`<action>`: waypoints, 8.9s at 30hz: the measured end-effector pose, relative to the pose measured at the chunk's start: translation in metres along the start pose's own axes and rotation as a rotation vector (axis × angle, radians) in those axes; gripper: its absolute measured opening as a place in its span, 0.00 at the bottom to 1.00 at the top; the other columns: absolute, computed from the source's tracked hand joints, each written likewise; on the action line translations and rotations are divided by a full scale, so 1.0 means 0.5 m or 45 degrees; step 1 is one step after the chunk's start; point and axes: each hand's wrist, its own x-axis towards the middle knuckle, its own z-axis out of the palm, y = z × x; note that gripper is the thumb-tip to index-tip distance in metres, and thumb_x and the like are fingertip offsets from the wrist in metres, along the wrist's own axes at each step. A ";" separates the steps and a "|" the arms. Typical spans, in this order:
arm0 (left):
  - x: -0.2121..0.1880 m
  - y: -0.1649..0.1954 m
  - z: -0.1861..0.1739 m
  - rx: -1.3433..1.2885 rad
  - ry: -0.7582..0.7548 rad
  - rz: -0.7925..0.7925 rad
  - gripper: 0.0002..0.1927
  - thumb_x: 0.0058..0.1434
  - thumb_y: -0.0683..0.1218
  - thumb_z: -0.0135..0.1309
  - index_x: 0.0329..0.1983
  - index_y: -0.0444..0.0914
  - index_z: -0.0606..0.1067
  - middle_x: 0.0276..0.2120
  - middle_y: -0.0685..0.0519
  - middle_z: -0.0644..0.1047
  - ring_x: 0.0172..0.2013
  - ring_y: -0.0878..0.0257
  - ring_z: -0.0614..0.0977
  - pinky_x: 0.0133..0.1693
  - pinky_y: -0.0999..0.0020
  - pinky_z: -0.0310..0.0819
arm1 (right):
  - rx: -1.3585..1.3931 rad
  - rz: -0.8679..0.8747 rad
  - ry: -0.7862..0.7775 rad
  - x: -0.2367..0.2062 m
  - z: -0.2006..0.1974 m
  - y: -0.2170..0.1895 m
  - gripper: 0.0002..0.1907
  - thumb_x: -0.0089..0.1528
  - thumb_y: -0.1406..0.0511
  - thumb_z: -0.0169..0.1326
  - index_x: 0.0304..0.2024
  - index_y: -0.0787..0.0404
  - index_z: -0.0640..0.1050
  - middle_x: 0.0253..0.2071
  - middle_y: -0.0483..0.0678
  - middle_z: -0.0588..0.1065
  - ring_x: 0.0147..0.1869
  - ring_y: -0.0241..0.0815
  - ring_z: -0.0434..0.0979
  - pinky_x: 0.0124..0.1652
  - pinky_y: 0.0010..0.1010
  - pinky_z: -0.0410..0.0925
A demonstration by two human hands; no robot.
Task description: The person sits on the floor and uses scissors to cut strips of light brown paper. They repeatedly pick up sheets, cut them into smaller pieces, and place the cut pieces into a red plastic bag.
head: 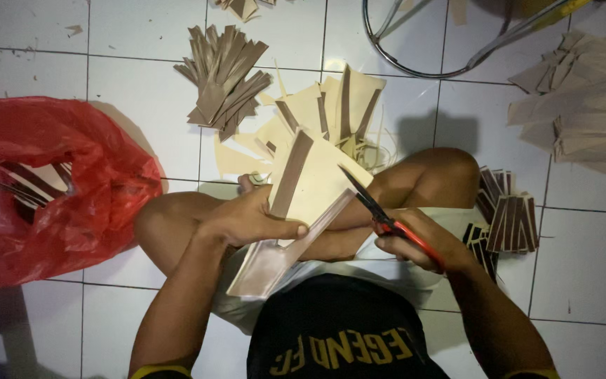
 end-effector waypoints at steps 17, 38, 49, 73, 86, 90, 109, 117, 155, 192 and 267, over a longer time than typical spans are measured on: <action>0.001 -0.003 -0.013 0.054 -0.080 0.066 0.34 0.52 0.55 0.67 0.58 0.34 0.75 0.45 0.46 0.84 0.45 0.61 0.82 0.47 0.69 0.75 | 0.178 -0.001 -0.123 0.006 0.014 0.005 0.11 0.54 0.60 0.54 0.32 0.61 0.71 0.23 0.46 0.69 0.28 0.40 0.70 0.31 0.33 0.67; 0.088 -0.061 0.164 -1.385 0.359 0.584 0.25 0.64 0.41 0.56 0.60 0.34 0.59 0.54 0.42 0.76 0.52 0.53 0.83 0.52 0.60 0.85 | 0.466 0.016 0.475 0.028 0.137 0.056 0.10 0.61 0.63 0.52 0.27 0.61 0.72 0.16 0.41 0.66 0.18 0.32 0.64 0.20 0.25 0.59; 0.061 0.032 0.026 -0.808 0.457 0.478 0.22 0.63 0.36 0.57 0.60 0.30 0.70 0.44 0.50 0.80 0.40 0.64 0.84 0.40 0.70 0.85 | 0.511 0.095 -0.004 0.015 0.124 0.053 0.18 0.60 0.54 0.51 0.28 0.61 0.74 0.18 0.43 0.69 0.22 0.34 0.70 0.23 0.26 0.63; 0.077 0.070 0.004 -0.918 0.597 0.400 0.17 0.63 0.40 0.57 0.54 0.30 0.75 0.36 0.58 0.80 0.36 0.68 0.85 0.38 0.72 0.86 | 0.798 0.118 0.044 0.035 0.149 0.072 0.16 0.60 0.59 0.52 0.24 0.64 0.73 0.14 0.44 0.65 0.15 0.35 0.62 0.16 0.28 0.55; 0.071 0.053 0.024 -0.721 0.504 0.427 0.15 0.64 0.41 0.61 0.52 0.30 0.78 0.33 0.53 0.79 0.32 0.67 0.82 0.36 0.72 0.83 | 0.743 -0.060 -0.027 0.074 0.144 0.055 0.18 0.64 0.58 0.51 0.26 0.65 0.75 0.19 0.46 0.69 0.22 0.35 0.68 0.23 0.26 0.62; 0.057 0.062 0.003 -0.815 0.484 0.372 0.15 0.63 0.41 0.60 0.52 0.32 0.76 0.36 0.54 0.79 0.35 0.69 0.83 0.38 0.72 0.85 | 0.794 0.092 0.022 0.056 0.148 0.043 0.21 0.63 0.59 0.50 0.19 0.65 0.71 0.12 0.48 0.66 0.13 0.39 0.66 0.15 0.29 0.58; 0.062 0.035 0.024 -1.049 0.461 0.403 0.16 0.63 0.40 0.59 0.54 0.32 0.75 0.43 0.51 0.80 0.38 0.63 0.84 0.38 0.68 0.86 | 0.987 0.045 -0.047 0.045 0.156 0.049 0.19 0.64 0.62 0.52 0.19 0.62 0.69 0.12 0.43 0.62 0.13 0.35 0.61 0.15 0.27 0.56; 0.080 0.011 0.044 -1.262 0.398 0.459 0.15 0.66 0.40 0.59 0.54 0.32 0.73 0.39 0.49 0.78 0.35 0.63 0.84 0.36 0.71 0.85 | 1.002 0.096 -0.129 0.055 0.150 0.077 0.19 0.64 0.60 0.50 0.20 0.61 0.69 0.13 0.44 0.64 0.13 0.37 0.63 0.16 0.29 0.59; 0.031 -0.019 -0.021 -0.700 0.165 0.369 0.23 0.60 0.38 0.58 0.60 0.37 0.70 0.40 0.50 0.79 0.39 0.69 0.82 0.44 0.73 0.79 | 0.196 0.105 -0.005 0.004 0.074 0.047 0.15 0.59 0.60 0.53 0.21 0.64 0.73 0.14 0.47 0.68 0.18 0.36 0.66 0.22 0.31 0.60; 0.127 -0.029 0.115 -1.057 0.578 0.549 0.14 0.62 0.40 0.63 0.49 0.31 0.77 0.35 0.53 0.81 0.36 0.69 0.82 0.39 0.76 0.80 | 1.220 0.045 -0.098 0.016 0.153 0.085 0.17 0.61 0.62 0.52 0.20 0.61 0.66 0.13 0.44 0.60 0.13 0.38 0.61 0.14 0.28 0.57; 0.059 0.052 0.092 -0.510 0.503 0.745 0.25 0.61 0.38 0.60 0.63 0.36 0.72 0.61 0.53 0.72 0.37 0.74 0.75 0.39 0.81 0.76 | 1.044 0.073 0.209 0.068 0.196 0.158 0.23 0.74 0.57 0.50 0.35 0.72 0.74 0.22 0.53 0.69 0.19 0.42 0.66 0.19 0.32 0.58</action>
